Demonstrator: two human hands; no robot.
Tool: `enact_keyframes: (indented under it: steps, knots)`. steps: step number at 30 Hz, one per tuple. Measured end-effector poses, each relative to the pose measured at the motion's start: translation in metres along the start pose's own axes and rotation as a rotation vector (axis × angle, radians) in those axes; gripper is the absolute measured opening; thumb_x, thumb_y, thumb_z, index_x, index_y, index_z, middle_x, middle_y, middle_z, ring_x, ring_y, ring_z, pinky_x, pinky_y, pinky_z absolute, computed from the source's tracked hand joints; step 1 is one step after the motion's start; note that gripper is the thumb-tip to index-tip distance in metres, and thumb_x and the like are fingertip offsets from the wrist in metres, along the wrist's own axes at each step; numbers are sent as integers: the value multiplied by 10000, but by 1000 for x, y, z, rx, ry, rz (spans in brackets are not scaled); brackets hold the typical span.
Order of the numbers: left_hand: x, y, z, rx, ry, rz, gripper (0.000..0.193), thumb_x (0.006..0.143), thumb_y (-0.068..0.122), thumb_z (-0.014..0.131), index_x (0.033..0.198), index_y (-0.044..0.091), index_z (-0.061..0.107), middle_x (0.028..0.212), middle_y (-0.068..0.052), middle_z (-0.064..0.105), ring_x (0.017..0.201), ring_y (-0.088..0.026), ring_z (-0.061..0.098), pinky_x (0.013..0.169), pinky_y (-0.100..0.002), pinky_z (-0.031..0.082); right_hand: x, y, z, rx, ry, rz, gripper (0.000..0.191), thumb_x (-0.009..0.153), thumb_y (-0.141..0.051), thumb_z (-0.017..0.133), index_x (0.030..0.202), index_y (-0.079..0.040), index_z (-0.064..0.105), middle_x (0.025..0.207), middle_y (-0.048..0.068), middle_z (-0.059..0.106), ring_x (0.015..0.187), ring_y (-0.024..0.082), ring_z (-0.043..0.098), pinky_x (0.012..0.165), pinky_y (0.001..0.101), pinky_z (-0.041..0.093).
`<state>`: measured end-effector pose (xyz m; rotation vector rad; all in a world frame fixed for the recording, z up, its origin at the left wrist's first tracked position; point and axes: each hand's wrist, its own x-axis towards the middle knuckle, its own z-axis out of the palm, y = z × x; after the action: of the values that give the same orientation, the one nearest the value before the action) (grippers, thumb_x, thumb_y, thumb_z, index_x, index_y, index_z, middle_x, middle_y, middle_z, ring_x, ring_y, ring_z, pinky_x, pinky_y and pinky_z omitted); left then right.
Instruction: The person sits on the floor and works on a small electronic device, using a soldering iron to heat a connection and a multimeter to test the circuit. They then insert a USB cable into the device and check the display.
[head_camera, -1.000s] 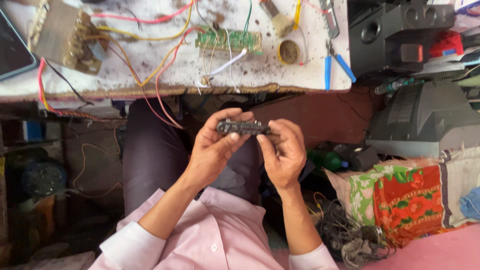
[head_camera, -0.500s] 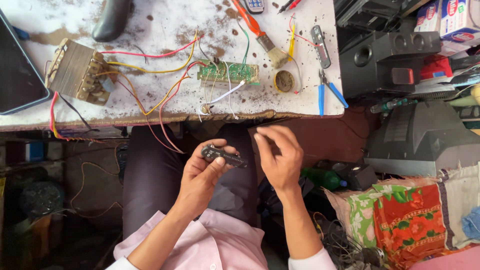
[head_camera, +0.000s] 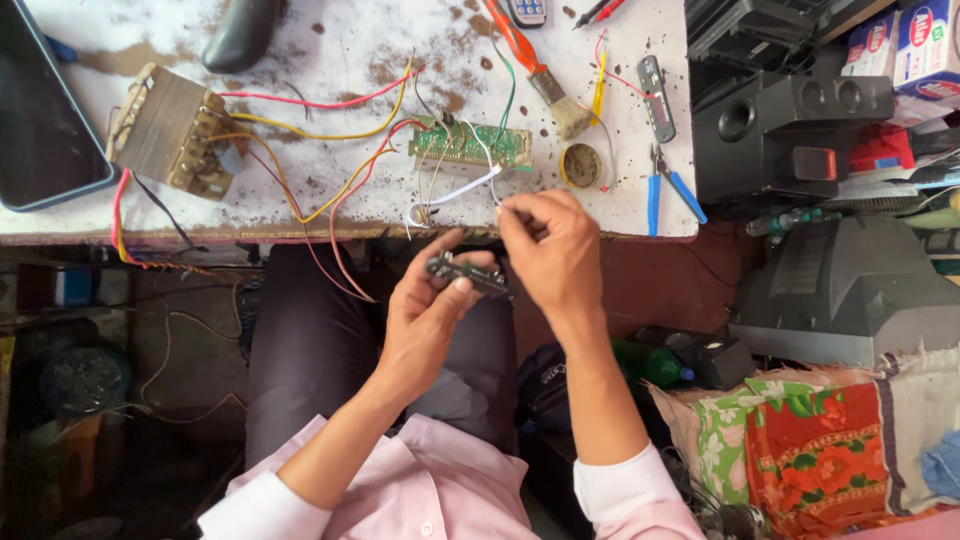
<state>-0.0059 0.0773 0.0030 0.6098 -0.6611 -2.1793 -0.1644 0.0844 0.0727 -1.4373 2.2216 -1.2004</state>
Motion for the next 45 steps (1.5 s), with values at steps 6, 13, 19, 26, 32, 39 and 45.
enact_keyframes:
  steps: [6, 13, 19, 26, 32, 39, 45]
  knots:
    - [19, -3, 3, -284, -193, 6, 326, 1034, -27, 544, 1352, 30, 506, 1411, -181, 618, 1322, -284, 604, 1161, -430, 485, 17, 12, -16, 144, -134, 45, 124, 912, -114, 778, 981, -11, 777, 839, 38, 746, 723, 80, 711, 619, 242, 565]
    - [26, -6, 4, -210, -116, -19, 294, 1039, -25, 539, 1328, 22, 530, 1350, -188, 649, 1261, -291, 640, 1108, -415, 503, 20, 22, -9, 280, -216, 156, 130, 932, -112, 768, 988, 5, 775, 766, 31, 742, 660, 49, 660, 587, 215, 546]
    - [36, -9, 10, -151, 4, -72, 272, 1006, 9, 579, 1277, 26, 595, 1260, -109, 699, 1135, -209, 694, 999, -356, 555, 20, 30, -11, 499, -349, 172, 114, 982, -58, 687, 1070, 11, 713, 855, 35, 760, 744, 56, 712, 648, 218, 596]
    - [44, -12, 16, -91, -28, -42, 257, 1014, 55, 618, 1269, 26, 634, 1148, -40, 724, 1009, -106, 683, 935, -318, 569, 20, 37, -8, 398, -359, 65, 113, 986, -37, 710, 1081, 21, 730, 877, 36, 741, 746, 24, 640, 629, 197, 518]
    - [48, -15, 16, -60, -35, -31, 249, 1018, 57, 628, 1263, 14, 647, 1108, -39, 722, 986, -103, 676, 920, -310, 574, 20, 34, -8, 278, -273, -17, 94, 936, -44, 761, 1018, 0, 759, 902, 19, 731, 718, 27, 644, 595, 202, 508]
    - [51, -20, 15, -55, -31, -12, 293, 1008, 51, 636, 1297, 2, 640, 1152, -41, 722, 1004, -94, 674, 899, -287, 570, 18, 26, -10, 193, -243, -4, 101, 926, -71, 770, 1008, -12, 771, 894, 28, 736, 656, 43, 615, 557, 217, 481]
    - [51, -22, 11, -44, -10, -4, 308, 993, 37, 650, 1299, 7, 640, 1149, -38, 723, 983, -95, 675, 864, -285, 567, 12, 19, -5, 157, -210, -30, 87, 946, -72, 746, 1015, -19, 755, 907, 41, 734, 723, 73, 674, 620, 232, 527]
